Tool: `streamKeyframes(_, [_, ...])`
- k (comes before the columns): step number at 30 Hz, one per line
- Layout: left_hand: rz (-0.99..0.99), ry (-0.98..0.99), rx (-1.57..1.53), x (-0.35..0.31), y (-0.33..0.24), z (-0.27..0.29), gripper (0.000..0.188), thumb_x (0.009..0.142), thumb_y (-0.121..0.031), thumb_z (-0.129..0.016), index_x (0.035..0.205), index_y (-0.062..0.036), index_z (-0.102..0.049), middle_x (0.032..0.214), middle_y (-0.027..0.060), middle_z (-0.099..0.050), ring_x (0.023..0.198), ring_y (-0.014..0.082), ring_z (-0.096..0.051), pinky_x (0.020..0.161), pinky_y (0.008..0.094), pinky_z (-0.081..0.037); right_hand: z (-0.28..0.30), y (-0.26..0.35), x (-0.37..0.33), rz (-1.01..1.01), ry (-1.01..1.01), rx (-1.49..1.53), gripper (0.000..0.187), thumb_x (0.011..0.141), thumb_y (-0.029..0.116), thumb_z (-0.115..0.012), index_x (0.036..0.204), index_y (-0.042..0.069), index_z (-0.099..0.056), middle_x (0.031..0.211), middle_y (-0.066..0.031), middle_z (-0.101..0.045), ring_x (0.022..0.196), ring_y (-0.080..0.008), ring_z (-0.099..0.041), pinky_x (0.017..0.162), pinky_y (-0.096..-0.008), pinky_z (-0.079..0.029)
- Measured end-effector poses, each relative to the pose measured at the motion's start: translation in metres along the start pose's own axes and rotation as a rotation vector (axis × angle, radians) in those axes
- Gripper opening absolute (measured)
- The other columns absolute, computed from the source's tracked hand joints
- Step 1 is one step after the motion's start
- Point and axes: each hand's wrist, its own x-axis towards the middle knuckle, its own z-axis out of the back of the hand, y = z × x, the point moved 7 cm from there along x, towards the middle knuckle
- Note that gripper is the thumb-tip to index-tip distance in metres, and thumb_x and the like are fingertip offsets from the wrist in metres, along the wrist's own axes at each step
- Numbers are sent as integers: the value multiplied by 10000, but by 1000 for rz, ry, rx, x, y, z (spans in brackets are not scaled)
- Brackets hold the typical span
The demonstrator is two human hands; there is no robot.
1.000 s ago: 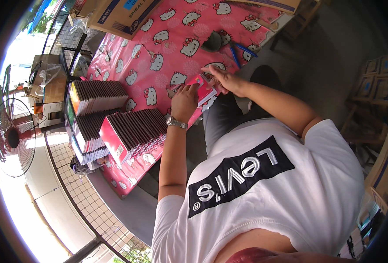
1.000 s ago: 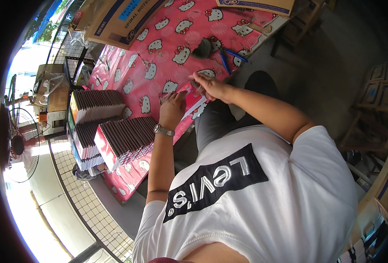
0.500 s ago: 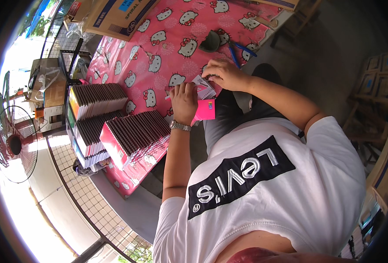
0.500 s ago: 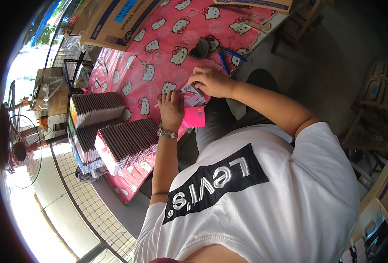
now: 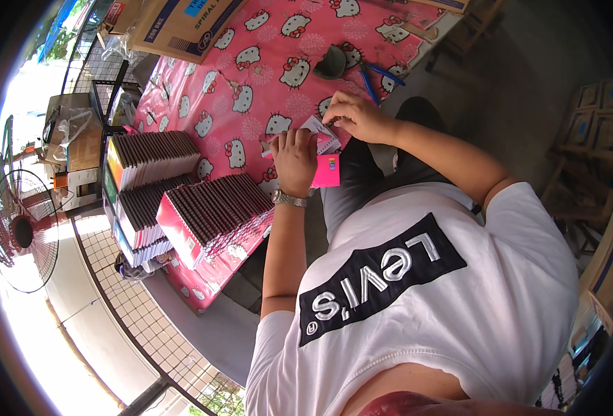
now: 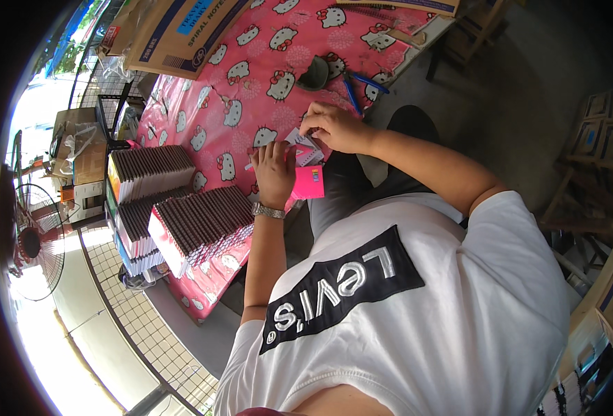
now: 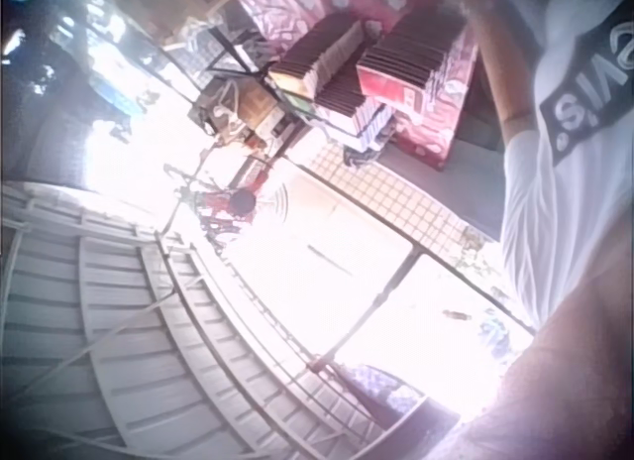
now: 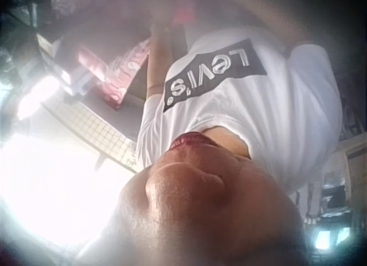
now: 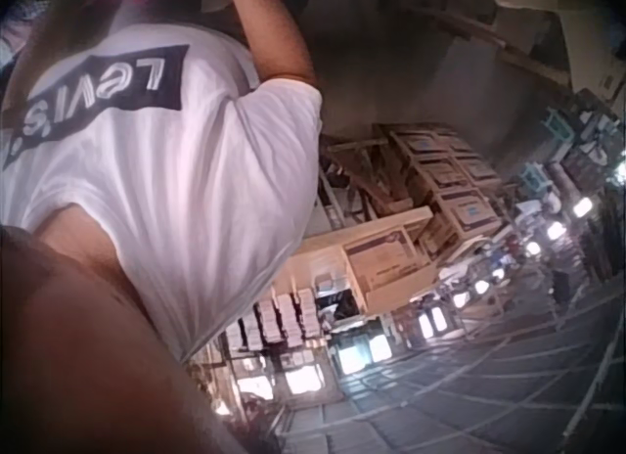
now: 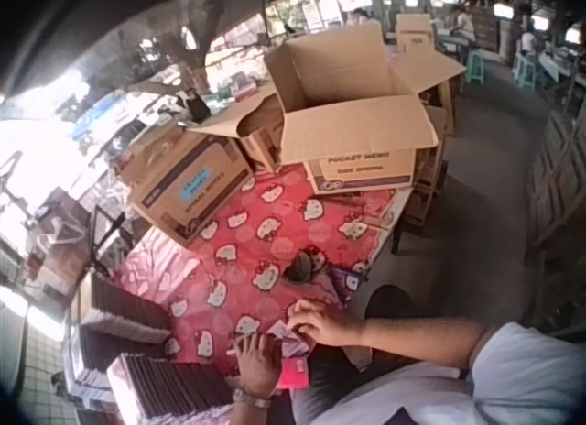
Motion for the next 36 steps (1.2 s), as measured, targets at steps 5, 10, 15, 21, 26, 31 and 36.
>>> streamKeyframes(5, [-3, 43, -14, 3, 1, -1, 145, 902, -176, -612, 1012, -82, -617, 937, 92, -624, 943, 298, -574, 928, 452, -384, -1, 1, -1, -74, 5, 54, 221, 802, -54, -638, 992, 55, -656, 968, -79, -561, 921, -261, -614, 824, -362, -490])
streamKeyframes(10, [-2, 68, -32, 4, 1, -1, 164, 894, -173, -615, 1029, -81, -621, 952, 96, -628, 955, 304, -574, 929, 455, -384, -1, -7, -3, 9, 59, 93, 228, 792, -53, -648, 990, 60, -654, 966, -78, -558, 924, -259, -611, 836, -356, -487])
streamKeyframes(15, [-10, 65, -22, 4, -1, 1, 163, 894, -170, -615, 1031, -83, -622, 948, 96, -630, 947, 304, -577, 925, 455, -386, 0, 5, 1, 66, 21, 17, 266, 769, -69, -674, 993, 76, -660, 942, -67, -559, 895, -237, -598, 788, -355, -484])
streamKeyframes(21, [-1, 40, -48, 3, 0, 1, 154, 885, -175, -627, 1014, -91, -632, 923, 85, -635, 925, 294, -584, 919, 446, -388, 4, -3, 1, 4, -28, -12, 252, 790, -54, -656, 1007, 73, -661, 955, -71, -561, 896, -247, -612, 803, -356, -495])
streamKeyframes(26, [-22, 2, -68, 2, -1, 3, 147, 865, -157, -645, 1000, -103, -632, 906, 76, -637, 911, 288, -587, 909, 438, -390, 0, -3, -1, 20, 51, 67, 255, 794, -65, -642, 1010, 69, -658, 966, -68, -561, 896, -233, -615, 800, -342, -495])
streamKeyframes(31, [-29, -18, -93, -1, -2, 4, 142, 860, -139, -648, 997, -105, -638, 908, 68, -641, 913, 282, -592, 902, 429, -391, -3, -3, -2, -19, 100, 39, 267, 801, -94, -629, 1012, 67, -657, 978, -65, -557, 906, -227, -609, 781, -329, -486])
streamKeyframes(36, [-34, 1, -65, 2, -4, 3, 197, 857, -127, -638, 1050, -101, -612, 926, 60, -642, 930, 283, -594, 901, 432, -390, 0, -2, -3, 87, 87, -41, 187, 838, -38, -644, 1002, 50, -658, 982, -73, -562, 925, -242, -614, 775, -345, -490])
